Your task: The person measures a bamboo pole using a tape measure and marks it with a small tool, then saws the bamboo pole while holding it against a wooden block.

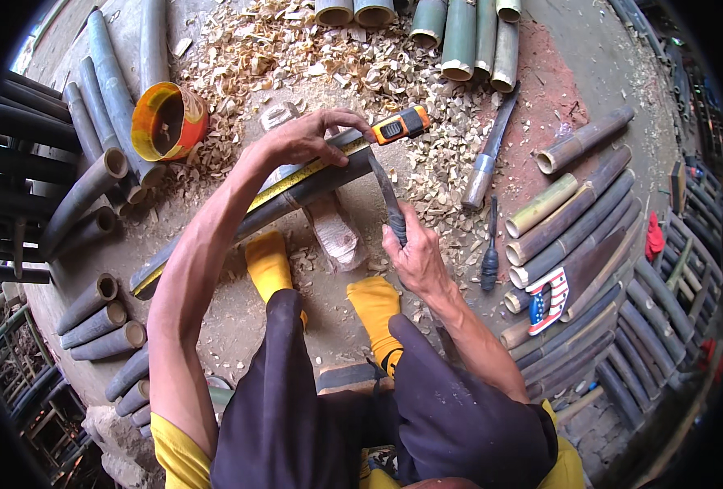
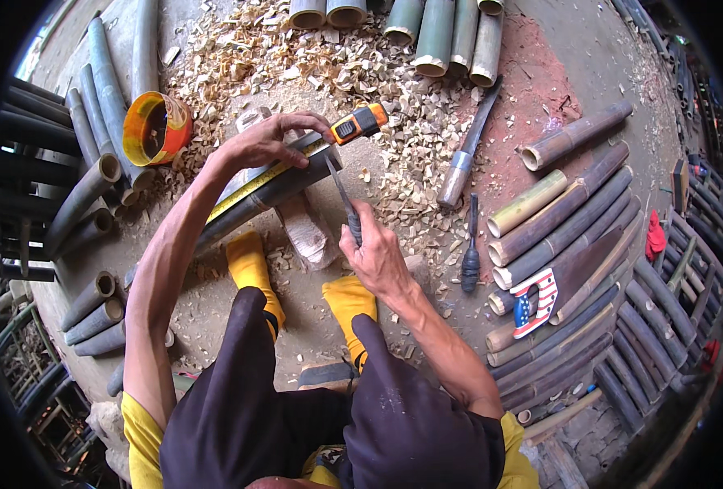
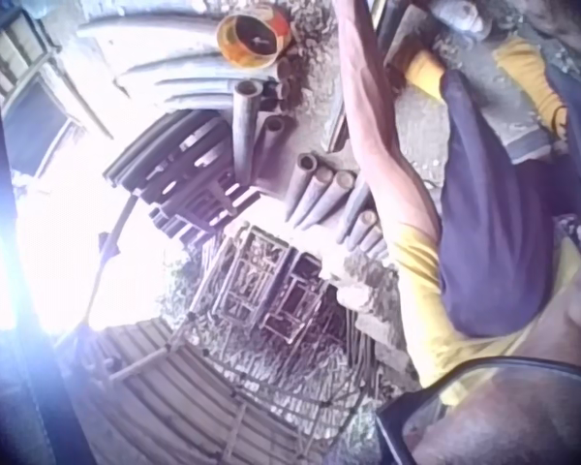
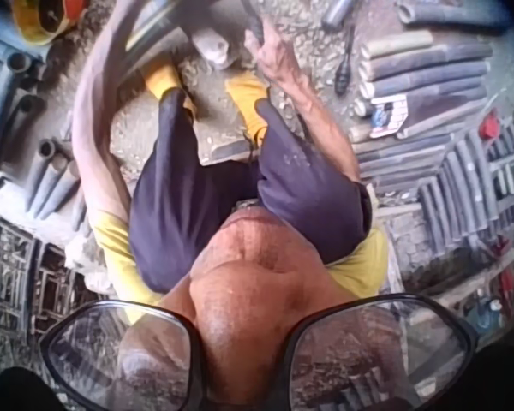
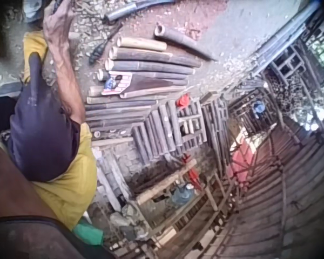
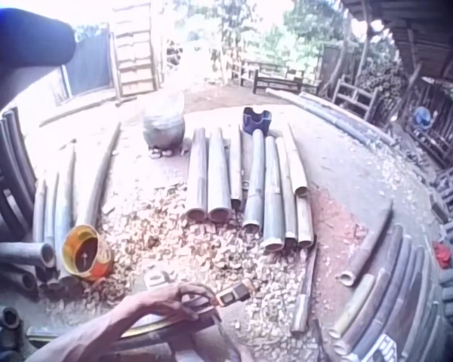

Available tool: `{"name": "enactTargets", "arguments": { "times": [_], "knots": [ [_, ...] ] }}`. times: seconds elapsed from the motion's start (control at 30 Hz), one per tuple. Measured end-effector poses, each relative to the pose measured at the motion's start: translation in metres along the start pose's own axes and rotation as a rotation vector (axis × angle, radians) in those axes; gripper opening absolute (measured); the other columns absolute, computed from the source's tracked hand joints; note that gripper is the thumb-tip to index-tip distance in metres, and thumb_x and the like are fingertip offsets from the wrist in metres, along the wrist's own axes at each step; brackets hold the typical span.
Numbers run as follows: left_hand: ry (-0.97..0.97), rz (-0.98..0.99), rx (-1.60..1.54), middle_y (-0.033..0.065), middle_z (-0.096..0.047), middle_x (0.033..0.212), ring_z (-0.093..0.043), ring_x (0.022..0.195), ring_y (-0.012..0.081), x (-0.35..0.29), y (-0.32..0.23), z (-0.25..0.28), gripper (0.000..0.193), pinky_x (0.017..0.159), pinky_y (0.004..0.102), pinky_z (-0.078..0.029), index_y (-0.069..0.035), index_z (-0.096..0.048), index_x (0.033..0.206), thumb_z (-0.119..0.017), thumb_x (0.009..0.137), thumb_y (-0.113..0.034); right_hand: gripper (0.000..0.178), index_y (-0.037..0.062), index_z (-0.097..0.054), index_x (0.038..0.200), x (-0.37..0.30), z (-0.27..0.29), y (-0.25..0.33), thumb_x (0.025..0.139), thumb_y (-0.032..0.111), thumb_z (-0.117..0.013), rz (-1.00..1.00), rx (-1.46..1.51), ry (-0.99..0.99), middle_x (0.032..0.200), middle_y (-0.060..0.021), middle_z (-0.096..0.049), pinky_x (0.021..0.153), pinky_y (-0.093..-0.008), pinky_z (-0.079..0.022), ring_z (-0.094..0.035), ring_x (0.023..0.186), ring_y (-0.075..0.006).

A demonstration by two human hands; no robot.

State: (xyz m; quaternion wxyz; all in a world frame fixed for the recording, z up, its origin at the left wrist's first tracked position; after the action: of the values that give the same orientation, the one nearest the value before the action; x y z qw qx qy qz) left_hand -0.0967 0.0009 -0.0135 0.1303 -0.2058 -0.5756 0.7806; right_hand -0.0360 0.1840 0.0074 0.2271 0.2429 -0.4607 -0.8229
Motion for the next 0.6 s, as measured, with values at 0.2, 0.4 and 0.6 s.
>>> {"name": "enactTargets", "arguments": {
  "times": [0.2, 0.4, 0.6],
  "knots": [
    [0.004, 0.004, -0.028, 0.003, -0.053, 0.12, -0.045, 0.117, 0.0227, -0.0004, 0.0013, -0.0005, 0.052, 0.102, 0.0404, -0.031, -0.018, -0.061, 0.114, -0.074, 0.065, -0.008, 0.035, -0.0017, -0.045, 0.117, 0.0046, 0.0028, -0.0034, 0.085, 0.008, -0.054, 0.002, -0.007, -0.018, 0.07, -0.0222, -0.057, 0.056, -0.0416, -0.047, -0.063, 0.065, -0.0359],
    [-0.004, -0.026, -0.006, 0.0047, -0.055, 0.118, -0.047, 0.117, 0.0223, -0.0005, -0.0006, 0.001, 0.05, 0.105, 0.0381, -0.03, -0.013, -0.062, 0.112, -0.073, 0.064, -0.011, 0.034, -0.002, -0.045, 0.116, 0.0073, 0.0025, -0.0004, 0.085, 0.008, -0.054, 0.022, -0.012, -0.015, 0.071, -0.0223, -0.058, 0.057, -0.0418, -0.047, -0.063, 0.066, -0.0361],
    [-0.007, -0.022, -0.012, 0.0053, -0.056, 0.118, -0.048, 0.116, 0.0224, 0.0006, -0.0039, 0.0001, 0.049, 0.105, 0.0372, -0.03, -0.012, -0.062, 0.111, -0.073, 0.064, -0.013, 0.032, -0.0021, -0.045, 0.115, 0.0087, 0.0038, -0.0032, 0.085, 0.009, -0.054, 0.024, -0.016, 0.003, 0.067, -0.0206, -0.057, 0.053, -0.0414, -0.046, -0.062, 0.06, -0.0351]
  ]
}}
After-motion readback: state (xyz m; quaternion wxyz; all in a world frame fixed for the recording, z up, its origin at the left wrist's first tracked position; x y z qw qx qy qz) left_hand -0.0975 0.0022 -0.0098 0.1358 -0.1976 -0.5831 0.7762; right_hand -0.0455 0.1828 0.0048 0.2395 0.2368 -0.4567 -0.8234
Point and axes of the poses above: each hand's wrist, its own x-axis towards the middle knuckle, its own z-axis out of the back of the hand, y = z × x, the point moved 8 cm from there along x, towards the middle knuckle
